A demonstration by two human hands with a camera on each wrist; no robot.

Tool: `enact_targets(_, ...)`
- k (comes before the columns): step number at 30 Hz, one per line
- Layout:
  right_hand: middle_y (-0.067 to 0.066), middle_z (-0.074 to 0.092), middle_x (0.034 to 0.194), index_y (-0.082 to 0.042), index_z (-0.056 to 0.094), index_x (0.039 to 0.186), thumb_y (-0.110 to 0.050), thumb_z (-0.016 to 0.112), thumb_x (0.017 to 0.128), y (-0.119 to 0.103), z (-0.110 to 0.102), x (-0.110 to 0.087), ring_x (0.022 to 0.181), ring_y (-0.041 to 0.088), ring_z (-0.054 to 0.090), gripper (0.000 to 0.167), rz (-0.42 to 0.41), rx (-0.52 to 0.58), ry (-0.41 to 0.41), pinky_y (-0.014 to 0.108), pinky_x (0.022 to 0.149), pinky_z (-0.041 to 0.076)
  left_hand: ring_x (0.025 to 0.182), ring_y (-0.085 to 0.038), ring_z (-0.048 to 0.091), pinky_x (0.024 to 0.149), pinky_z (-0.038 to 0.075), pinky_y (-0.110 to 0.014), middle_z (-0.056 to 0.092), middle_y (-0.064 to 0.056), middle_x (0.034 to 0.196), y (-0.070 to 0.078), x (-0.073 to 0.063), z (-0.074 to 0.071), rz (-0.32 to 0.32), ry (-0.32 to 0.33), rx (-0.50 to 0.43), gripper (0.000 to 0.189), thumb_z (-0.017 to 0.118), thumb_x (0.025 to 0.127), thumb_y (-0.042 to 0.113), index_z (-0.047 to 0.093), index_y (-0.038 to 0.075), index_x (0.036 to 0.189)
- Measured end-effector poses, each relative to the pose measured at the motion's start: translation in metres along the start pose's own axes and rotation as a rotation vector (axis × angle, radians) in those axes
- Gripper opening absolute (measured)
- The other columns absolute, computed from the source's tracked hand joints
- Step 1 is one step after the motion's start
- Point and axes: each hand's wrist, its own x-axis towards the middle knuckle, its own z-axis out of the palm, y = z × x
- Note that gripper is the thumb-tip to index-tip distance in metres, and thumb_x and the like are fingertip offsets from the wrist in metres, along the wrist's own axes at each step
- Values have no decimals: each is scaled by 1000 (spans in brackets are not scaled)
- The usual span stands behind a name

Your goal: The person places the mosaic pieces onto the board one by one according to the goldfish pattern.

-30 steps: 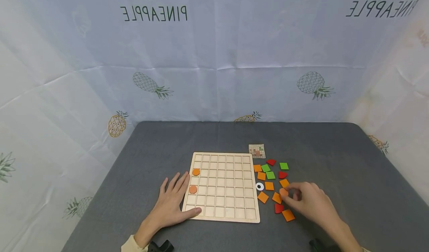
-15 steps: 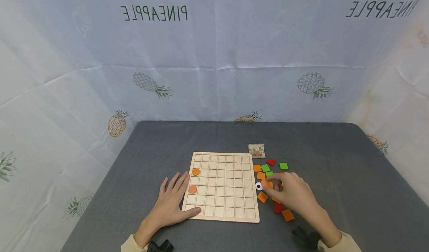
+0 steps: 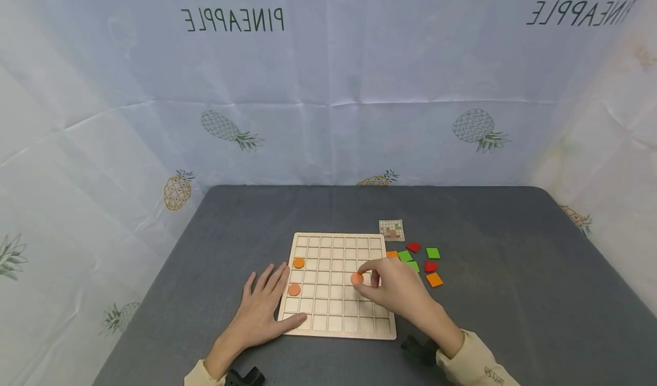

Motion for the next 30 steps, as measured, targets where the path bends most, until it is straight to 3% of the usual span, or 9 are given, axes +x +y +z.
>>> enact_targets(13,-12,44,55,-9,86,104,-19,86,91,-29,39,23,47,1,34,16,-81,76,-101,18,47,25,164,-51,29,125,11,-80,37,-19,176,1,0,-1,12,20,9,107,70,93,70,35,3,170)
enact_targets(21,-13,45,54,-7,86,104,-16,85,91,-34,57,34,46,-2,36,16,-102,127,-175,17,46,27,163,-51,29,125,12,-80,37,-19,176,0,0,-1,14,20,22,107,70,93,71,37,3,169)
enact_targets(30,-16,41,50,-6,86,101,-14,84,88,-33,72,36,43,-3,32,15,-101,113,-185,16,44,24,165,-51,27,126,10,-80,35,-19,177,1,0,-2,-1,-3,15,107,70,93,70,35,3,169)
